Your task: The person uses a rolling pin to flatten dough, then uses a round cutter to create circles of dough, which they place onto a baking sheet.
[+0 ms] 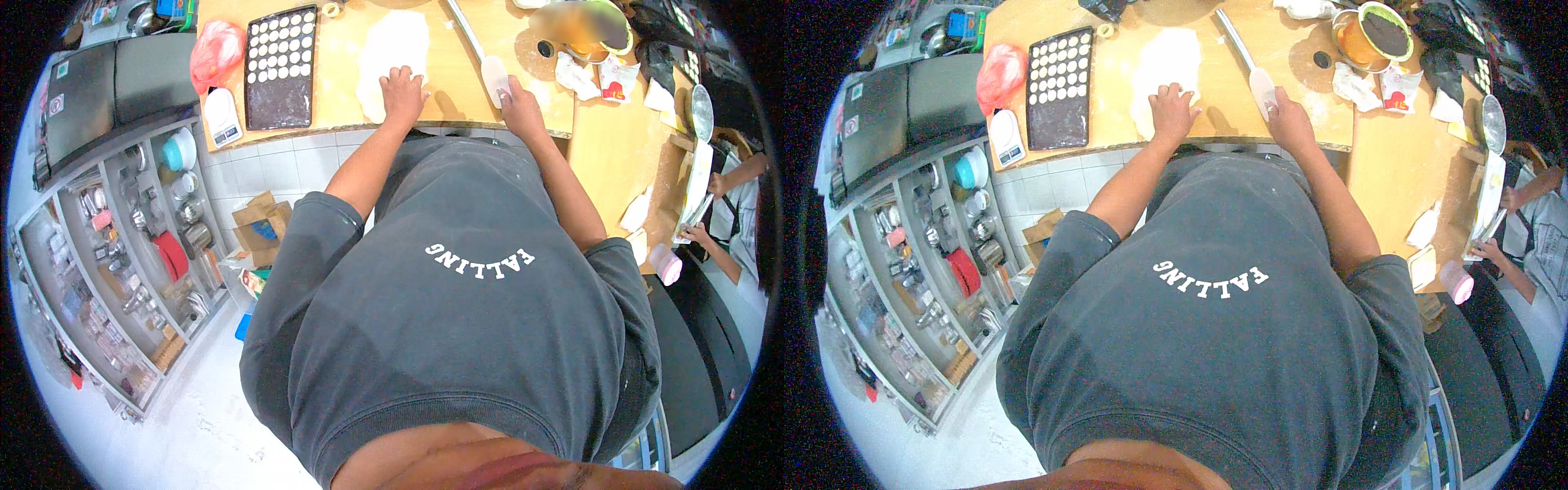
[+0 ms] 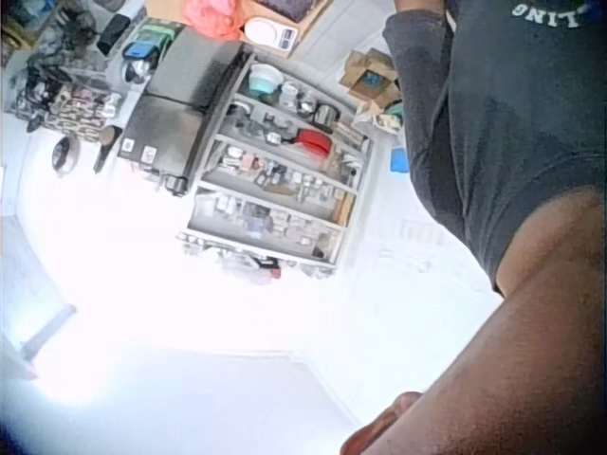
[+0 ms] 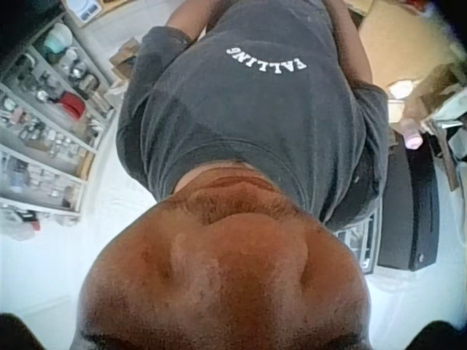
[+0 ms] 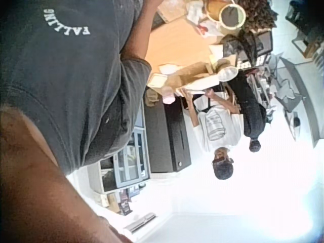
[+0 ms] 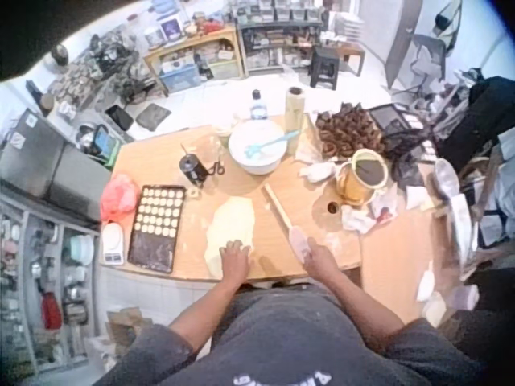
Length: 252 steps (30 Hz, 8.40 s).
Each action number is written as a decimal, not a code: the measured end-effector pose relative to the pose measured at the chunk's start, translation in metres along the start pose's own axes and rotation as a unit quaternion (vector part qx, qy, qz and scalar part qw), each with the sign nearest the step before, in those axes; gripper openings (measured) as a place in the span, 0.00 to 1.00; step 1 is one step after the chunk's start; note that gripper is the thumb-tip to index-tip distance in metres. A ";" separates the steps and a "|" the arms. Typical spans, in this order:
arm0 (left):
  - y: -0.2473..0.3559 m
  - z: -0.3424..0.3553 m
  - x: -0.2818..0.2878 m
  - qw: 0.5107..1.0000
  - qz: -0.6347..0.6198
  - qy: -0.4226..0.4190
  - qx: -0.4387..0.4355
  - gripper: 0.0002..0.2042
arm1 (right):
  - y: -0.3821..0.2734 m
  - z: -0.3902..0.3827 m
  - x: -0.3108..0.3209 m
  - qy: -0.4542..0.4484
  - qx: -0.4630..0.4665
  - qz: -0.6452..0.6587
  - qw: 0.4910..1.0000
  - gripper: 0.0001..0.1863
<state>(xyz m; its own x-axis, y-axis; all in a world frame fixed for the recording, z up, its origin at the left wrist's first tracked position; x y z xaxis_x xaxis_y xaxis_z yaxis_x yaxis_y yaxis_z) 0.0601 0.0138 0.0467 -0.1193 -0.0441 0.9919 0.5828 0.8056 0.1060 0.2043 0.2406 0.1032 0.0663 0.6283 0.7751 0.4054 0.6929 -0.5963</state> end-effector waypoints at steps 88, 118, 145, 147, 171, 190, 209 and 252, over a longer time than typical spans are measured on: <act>-0.034 0.070 0.007 0.905 -0.040 -0.046 -0.420 0.09 | -0.086 -0.097 -0.086 0.237 -0.248 0.052 0.938 0.15; -0.030 0.101 -0.002 0.763 0.052 -0.129 -0.632 0.06 | -0.078 -0.109 -0.097 0.263 -0.260 0.107 0.923 0.15; 0.006 0.142 0.017 0.875 -0.090 -0.201 -0.431 0.09 | -0.084 -0.103 -0.089 0.213 -0.287 0.068 0.931 0.18; 0.004 0.150 0.022 0.883 -0.160 -0.190 -0.397 0.09 | -0.086 -0.102 -0.088 0.216 -0.283 0.073 0.932 0.18; 0.022 0.271 0.059 0.899 -0.342 -0.070 -0.264 0.14 | -0.082 -0.092 -0.088 0.230 -0.273 0.084 0.930 0.17; 0.050 0.105 0.117 0.721 -0.635 -0.276 -0.015 0.15 | -0.053 -0.072 -0.054 0.249 -0.235 0.103 0.934 0.13; 0.075 0.071 0.065 0.815 -0.533 -0.204 0.096 0.27 | 0.059 -0.012 0.002 0.112 -0.115 0.110 0.981 0.19; 0.081 0.038 -0.038 0.966 -0.250 0.009 0.069 0.10 | 0.091 0.054 0.037 0.024 0.014 0.122 0.992 0.21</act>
<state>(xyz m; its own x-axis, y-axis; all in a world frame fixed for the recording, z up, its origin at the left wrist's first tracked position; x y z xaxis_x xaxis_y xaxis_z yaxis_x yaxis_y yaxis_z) 0.0809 0.1033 0.0146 -0.3435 -0.4570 0.8204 0.3428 0.7523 0.5626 0.1948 0.3459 0.0666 0.2038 0.7617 0.6150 0.3467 0.5313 -0.7730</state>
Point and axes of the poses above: each hand's wrist, its own z-axis towards the middle knuckle, its own x-axis out of the back of the hand, y = z × x, the point moved 3 cm from there along z, towards the middle knuckle, and after that the axes turned 6 degrees about x, right-handed, at the moved point
